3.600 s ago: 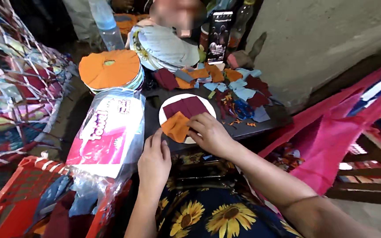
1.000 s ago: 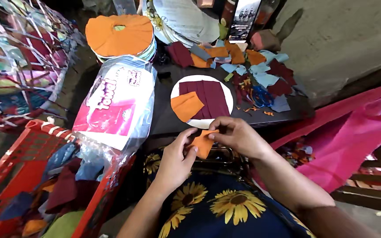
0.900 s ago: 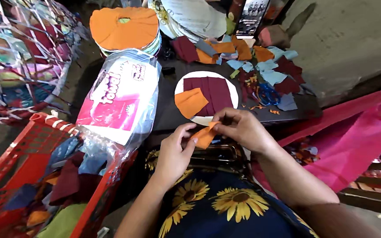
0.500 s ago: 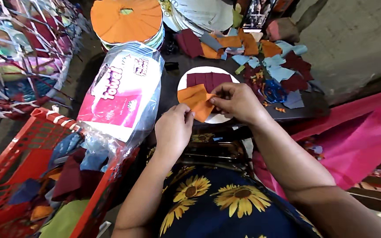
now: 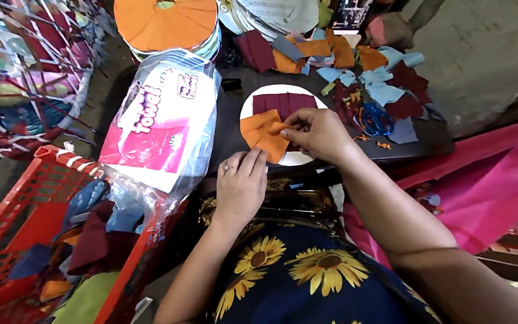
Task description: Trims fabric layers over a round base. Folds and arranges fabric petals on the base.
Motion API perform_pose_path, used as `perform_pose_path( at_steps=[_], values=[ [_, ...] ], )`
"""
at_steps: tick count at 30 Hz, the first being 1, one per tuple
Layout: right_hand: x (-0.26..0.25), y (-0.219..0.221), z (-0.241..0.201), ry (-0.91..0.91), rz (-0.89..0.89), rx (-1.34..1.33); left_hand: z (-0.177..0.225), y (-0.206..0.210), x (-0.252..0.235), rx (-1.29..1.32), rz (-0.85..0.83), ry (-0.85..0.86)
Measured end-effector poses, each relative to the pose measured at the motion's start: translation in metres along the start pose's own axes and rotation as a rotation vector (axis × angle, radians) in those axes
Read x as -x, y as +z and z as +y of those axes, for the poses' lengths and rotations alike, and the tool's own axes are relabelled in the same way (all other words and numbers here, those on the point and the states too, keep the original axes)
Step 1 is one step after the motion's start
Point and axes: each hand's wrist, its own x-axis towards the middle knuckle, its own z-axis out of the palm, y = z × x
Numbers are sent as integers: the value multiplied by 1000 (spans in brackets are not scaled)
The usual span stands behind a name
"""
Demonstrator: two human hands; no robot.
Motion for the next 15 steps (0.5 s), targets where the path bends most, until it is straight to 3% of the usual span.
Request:
perform_pose_path(
  at_steps=[4,15],
  values=[
    [-2,2,1,-74,79,55,-1,4,2,-36,5,18],
    [-8,8,1,-57,133,226,-2,4,4,-62,4,22]
  ],
)
